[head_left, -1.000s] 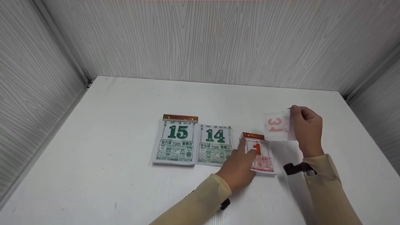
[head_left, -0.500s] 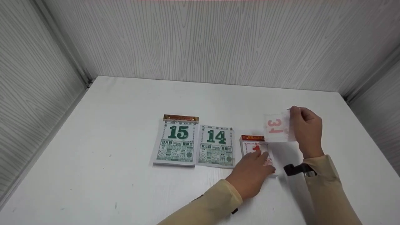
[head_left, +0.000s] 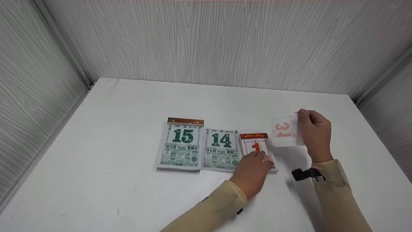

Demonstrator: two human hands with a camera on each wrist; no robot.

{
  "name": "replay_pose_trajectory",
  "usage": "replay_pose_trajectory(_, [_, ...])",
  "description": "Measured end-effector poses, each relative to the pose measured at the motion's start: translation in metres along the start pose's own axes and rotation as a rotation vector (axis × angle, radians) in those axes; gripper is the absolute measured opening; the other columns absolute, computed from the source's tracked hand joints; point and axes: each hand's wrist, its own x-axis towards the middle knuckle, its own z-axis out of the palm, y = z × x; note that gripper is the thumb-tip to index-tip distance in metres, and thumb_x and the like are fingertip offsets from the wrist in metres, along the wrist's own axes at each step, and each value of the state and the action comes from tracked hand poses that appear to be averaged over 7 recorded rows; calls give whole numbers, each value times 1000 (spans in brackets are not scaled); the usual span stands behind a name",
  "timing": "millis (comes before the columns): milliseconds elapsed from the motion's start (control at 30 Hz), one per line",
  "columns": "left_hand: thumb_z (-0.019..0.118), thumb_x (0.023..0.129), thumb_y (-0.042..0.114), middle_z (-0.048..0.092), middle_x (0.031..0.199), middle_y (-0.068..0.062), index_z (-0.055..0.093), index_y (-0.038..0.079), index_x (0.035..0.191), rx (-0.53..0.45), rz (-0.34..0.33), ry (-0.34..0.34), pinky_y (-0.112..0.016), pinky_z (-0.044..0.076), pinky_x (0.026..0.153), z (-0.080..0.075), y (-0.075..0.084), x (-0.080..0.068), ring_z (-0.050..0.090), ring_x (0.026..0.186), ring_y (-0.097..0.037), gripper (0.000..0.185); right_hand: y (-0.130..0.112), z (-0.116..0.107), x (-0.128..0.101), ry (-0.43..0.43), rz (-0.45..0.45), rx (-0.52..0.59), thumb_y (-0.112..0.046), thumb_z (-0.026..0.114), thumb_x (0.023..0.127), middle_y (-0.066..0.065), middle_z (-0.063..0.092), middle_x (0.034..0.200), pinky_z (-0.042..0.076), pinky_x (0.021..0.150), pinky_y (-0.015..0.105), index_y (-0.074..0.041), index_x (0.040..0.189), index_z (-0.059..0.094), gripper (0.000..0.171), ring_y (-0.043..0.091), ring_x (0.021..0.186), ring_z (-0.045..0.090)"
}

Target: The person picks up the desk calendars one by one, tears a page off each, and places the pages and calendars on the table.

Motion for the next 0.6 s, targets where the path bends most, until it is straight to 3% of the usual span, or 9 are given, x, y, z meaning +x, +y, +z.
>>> replay_pose_trajectory(367, [63,102,10,64,139,-1,68,21,132,16,-5,37,-37,43,113,-2,-8,1,56,133,-19,32,0,-3,0,3,-29,0,-39,61,104,-3,69,86,48,61,21,-1,109,77,42,12,72,60])
replay_pose_trajectory(600, [65,101,10,67,132,1,68,21,131,23,18,58,-35,45,111,-1,-10,2,58,127,-17,32,3,-5,2,-80,-23,-192,-45,56,105,4,72,98,47,64,19,-4,113,77,47,12,79,60])
